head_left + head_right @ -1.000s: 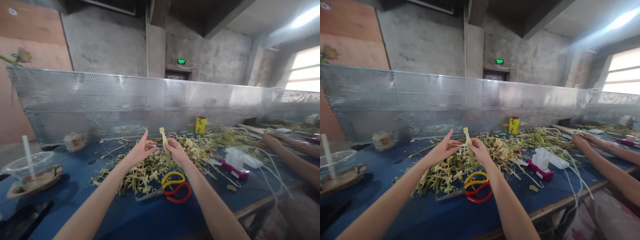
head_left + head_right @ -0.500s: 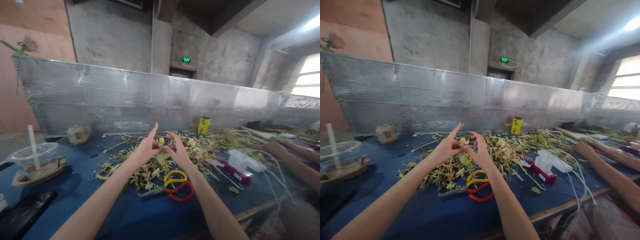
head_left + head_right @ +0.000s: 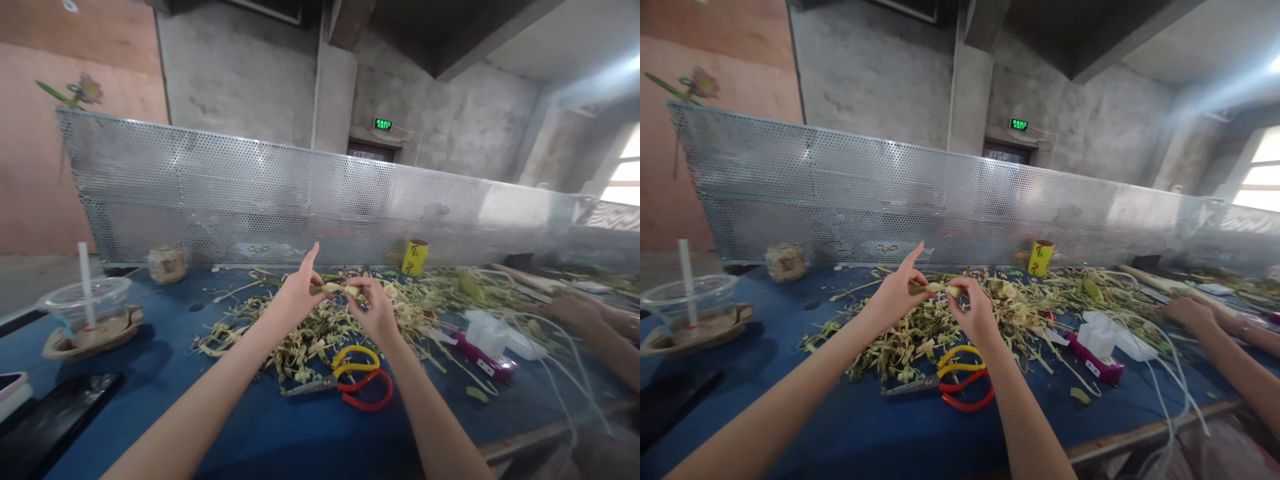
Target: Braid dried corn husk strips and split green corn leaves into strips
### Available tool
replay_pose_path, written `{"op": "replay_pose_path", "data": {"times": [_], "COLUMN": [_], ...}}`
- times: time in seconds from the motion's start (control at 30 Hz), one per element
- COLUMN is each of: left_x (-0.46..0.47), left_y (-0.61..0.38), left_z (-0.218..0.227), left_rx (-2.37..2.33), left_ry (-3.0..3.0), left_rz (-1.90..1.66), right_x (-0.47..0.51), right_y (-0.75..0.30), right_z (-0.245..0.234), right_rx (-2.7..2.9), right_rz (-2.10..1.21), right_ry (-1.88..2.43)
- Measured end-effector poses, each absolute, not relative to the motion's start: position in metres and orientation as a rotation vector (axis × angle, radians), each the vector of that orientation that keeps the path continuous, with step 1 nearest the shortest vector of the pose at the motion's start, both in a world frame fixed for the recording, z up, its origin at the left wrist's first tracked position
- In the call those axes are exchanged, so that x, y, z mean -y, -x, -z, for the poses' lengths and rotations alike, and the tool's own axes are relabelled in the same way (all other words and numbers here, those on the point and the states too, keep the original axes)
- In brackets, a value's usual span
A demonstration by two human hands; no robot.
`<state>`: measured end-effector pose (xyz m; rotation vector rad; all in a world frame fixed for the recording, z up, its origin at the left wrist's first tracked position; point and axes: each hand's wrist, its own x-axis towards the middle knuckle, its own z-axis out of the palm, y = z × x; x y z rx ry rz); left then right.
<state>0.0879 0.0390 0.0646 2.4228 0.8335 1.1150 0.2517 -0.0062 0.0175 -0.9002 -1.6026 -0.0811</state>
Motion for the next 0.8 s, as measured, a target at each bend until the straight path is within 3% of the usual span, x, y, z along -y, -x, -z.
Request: {"op": "replay_pose_path", "data": {"times": [0.27,0.8], "left_x": [-0.029,-0.031], "left_y": [-0.089,-0.094], "left_z": [-0.068,-0.064], "left_rx": [-0.729,-0.757], "left_ry": [-2.556,-3.000], "left_rz": [-1.193,-0.919], "right_x": [0.001,0.001], "right_y": [-0.252,-0.238], "right_z": [-0.013,-0.011], "right_rx": [1.724,1.851], "right_rz": [0.448,0.429], "right_ry": [1.035,1.084]}}
